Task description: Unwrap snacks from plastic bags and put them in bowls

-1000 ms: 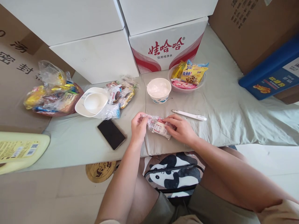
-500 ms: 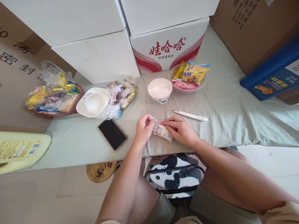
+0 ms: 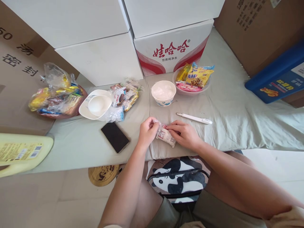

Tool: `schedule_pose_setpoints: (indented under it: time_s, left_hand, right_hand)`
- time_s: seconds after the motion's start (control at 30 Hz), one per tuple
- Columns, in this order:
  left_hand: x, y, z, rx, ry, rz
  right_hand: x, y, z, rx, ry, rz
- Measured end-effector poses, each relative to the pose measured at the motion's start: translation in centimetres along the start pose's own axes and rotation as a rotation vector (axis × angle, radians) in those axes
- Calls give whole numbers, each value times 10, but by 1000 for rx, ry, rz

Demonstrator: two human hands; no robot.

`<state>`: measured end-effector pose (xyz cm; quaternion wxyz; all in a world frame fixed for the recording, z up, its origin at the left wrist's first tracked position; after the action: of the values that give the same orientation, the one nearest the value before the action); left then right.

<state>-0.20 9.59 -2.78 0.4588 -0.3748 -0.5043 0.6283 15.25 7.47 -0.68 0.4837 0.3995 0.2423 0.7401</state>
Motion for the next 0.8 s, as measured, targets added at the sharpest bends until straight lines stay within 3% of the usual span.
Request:
schedule_pose_setpoints:
  time_s: [0.53,0.8]
  left_hand:
    - [-1,1,-2,47,20,-33]
    - [3,1,10,-28,-94,3]
  right_hand:
    - [-1,1,0,15,-7,21]
    - [3,1,12,37,-102,0]
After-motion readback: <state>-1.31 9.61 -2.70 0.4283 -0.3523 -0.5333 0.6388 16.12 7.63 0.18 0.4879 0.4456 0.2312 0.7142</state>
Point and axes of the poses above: each hand's wrist, its own x-axis towards the middle knuckle, its own z-axis out of the back of the hand, y = z × x, the point moved 10 cm from there along x, towards the middle knuckle, and after that the axes turned 14 degrees about -y, right-handed, at the moved point
